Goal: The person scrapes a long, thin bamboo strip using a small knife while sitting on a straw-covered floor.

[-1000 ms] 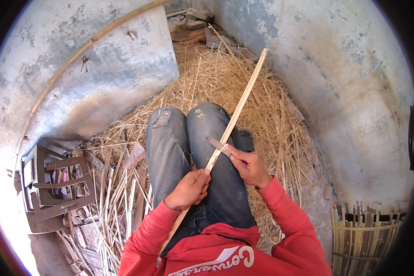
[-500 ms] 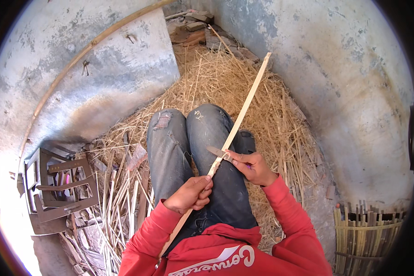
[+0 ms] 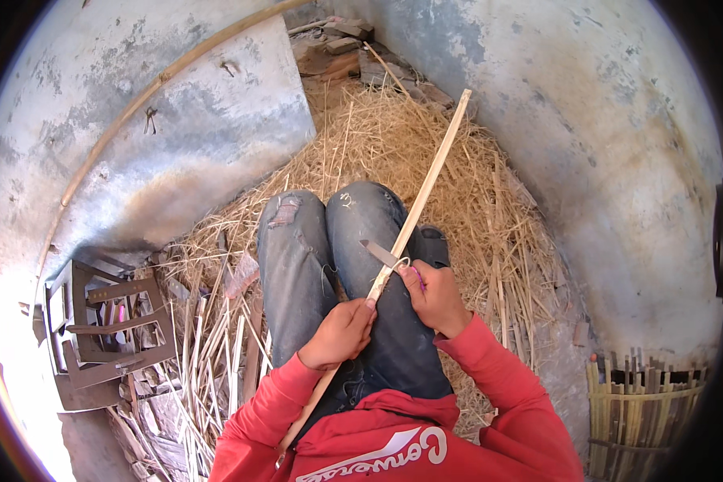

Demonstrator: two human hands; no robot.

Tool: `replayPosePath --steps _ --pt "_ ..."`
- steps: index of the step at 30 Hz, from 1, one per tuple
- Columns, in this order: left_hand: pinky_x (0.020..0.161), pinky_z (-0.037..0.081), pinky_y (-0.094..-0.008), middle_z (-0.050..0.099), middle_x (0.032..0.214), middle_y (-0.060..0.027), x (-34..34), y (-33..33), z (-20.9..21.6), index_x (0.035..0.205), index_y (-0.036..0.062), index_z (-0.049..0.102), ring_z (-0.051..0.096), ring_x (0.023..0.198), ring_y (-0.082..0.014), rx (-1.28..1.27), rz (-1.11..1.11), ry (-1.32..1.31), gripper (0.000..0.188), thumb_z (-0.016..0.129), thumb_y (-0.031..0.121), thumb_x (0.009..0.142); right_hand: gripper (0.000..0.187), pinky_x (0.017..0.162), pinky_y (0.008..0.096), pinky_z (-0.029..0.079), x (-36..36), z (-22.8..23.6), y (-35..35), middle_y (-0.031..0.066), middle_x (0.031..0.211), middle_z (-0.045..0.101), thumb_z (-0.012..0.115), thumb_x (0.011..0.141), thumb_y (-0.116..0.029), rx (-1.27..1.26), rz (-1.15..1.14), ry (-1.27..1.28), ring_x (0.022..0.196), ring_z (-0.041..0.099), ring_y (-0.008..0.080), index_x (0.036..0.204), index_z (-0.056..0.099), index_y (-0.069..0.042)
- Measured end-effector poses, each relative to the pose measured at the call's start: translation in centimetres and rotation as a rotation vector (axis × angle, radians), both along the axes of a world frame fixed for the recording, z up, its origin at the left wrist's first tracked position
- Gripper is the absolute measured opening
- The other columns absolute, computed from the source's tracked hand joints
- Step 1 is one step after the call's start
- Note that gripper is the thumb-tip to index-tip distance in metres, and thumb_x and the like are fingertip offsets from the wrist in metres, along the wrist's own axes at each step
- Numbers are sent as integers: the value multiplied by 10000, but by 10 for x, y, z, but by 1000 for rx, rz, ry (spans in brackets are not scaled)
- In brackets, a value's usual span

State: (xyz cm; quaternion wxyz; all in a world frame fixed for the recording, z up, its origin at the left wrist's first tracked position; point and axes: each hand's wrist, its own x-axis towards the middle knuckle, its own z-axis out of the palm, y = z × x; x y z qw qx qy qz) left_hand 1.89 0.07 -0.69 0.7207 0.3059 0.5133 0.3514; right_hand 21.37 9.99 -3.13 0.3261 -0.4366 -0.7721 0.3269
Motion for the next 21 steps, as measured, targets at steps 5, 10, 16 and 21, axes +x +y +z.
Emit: replayPosePath --steps 5,10,16,21 --pt "406 202 -258 281 620 53 -1 4 4 873 126 436 267 469 -66 -89 8 -75 373 404 384 1140 405 476 464 388 -5 2 -6 255 591 510 581 1064 -283 -43 37 42 525 570 436 792 613 15" --pt "406 197 -261 274 623 54 -5 5 3 870 132 430 264 471 -67 -106 -6 -169 370 406 384 1139 442 438 401 329 1 -3 6 154 530 482 566 1078 -326 -144 152 97 411 486 246 792 625 6" --pt "421 256 -263 318 619 41 -7 3 -2 875 116 453 315 479 -84 28 -44 -25 373 402 374 1139 497 462 242 212 25 8 35 -59 540 378 529 1094 -418 -1126 267 527 469 333 45 722 553 -89" --pt "510 392 -333 473 604 -23 1 -1 -10 834 43 539 457 509 -142 500 -26 582 435 413 332 1133 452 475 314 288 7 40 25 -13 578 474 682 1008 -361 -435 121 245 517 382 85 699 608 -39"
